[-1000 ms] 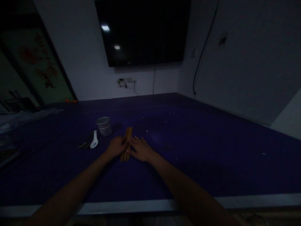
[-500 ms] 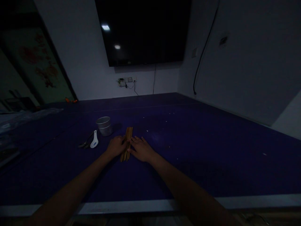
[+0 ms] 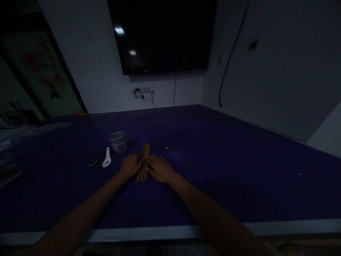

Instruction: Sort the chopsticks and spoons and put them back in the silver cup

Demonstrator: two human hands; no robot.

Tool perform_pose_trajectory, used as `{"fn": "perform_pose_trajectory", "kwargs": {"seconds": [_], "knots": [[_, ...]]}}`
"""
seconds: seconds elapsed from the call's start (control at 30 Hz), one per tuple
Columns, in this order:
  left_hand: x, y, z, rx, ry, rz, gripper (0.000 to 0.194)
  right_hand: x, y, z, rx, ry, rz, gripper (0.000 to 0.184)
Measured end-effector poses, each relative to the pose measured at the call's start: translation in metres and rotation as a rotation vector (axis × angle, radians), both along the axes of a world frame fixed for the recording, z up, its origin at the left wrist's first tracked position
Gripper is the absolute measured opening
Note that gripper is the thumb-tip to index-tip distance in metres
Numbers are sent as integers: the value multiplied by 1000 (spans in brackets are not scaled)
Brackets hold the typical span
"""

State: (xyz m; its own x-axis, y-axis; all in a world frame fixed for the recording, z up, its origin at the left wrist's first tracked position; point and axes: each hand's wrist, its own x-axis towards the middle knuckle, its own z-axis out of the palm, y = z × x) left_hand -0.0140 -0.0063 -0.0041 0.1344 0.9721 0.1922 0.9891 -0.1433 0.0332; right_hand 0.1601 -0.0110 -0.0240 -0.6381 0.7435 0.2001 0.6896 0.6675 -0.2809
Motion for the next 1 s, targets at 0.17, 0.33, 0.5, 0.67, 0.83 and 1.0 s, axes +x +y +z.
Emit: {"fn": "perform_pose_trajectory", "kwargs": {"seconds": [0.17, 0.33, 0.5, 0.67, 0.83, 1.0], "knots": [[0, -1, -1, 8, 20, -6, 44, -1, 1, -1, -3, -11, -1, 58], [1, -2, 1, -5, 16, -12, 42, -1, 0, -1, 8, 5, -9, 56], [1, -2, 2, -12, 13, -15, 43, -1, 0, -2, 18, 14, -11, 54], [1, -3, 3, -15, 14, -15, 44, -1, 0, -1, 25, 11, -9, 54], [1, -3, 3, -12, 22, -19, 43, -1, -1, 1, 20, -10, -5, 54], [1, -4, 4, -23, 27, -22, 44, -1, -1, 1, 21, 21, 2, 53]]}}
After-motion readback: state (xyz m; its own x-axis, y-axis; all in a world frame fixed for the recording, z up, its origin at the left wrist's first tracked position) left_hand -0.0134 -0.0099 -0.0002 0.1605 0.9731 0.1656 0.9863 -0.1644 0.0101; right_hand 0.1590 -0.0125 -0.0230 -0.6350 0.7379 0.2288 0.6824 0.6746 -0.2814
